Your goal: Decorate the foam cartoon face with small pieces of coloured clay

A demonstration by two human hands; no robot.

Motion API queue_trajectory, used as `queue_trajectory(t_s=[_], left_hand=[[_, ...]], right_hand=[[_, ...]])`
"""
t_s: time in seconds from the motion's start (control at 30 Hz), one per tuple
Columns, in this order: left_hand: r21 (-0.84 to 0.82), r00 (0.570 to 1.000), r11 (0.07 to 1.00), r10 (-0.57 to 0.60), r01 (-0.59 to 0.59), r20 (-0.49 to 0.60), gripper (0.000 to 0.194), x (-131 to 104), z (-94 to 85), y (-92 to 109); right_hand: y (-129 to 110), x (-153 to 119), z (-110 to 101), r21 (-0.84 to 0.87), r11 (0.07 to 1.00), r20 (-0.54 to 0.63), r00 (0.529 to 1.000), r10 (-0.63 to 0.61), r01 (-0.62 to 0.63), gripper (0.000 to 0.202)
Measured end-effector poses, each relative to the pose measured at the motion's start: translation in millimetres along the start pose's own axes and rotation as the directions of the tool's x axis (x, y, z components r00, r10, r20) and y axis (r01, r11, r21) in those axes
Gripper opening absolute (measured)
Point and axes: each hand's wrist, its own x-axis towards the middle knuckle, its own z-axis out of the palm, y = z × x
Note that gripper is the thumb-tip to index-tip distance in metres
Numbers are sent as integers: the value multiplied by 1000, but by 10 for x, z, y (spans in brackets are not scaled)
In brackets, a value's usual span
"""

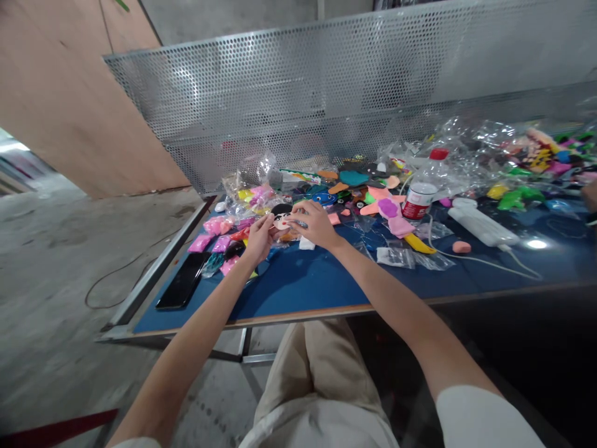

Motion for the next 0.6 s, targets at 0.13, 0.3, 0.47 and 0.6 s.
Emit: queue_trajectory(t_s=[0.13, 0.3, 0.47, 0.6], left_hand=[[12, 1000, 1000, -4, 4, 2, 34, -5, 10, -12], [12, 1000, 1000, 6, -6, 26, 37, -4, 2, -19], [27, 999, 999, 23, -24, 41, 38, -7, -3, -26], [30, 1000, 999, 13, -13, 16, 38, -3, 3, -35]], right_hand=[[-14, -13, 50, -57, 998, 32, 999, -20, 22, 27], [-55, -26, 83, -75, 997, 30, 999, 23, -21, 22], [-85, -39, 142, -44, 993, -8, 994, 105, -106, 30], [-106, -43, 175, 0, 984, -8, 984, 177, -177, 31]])
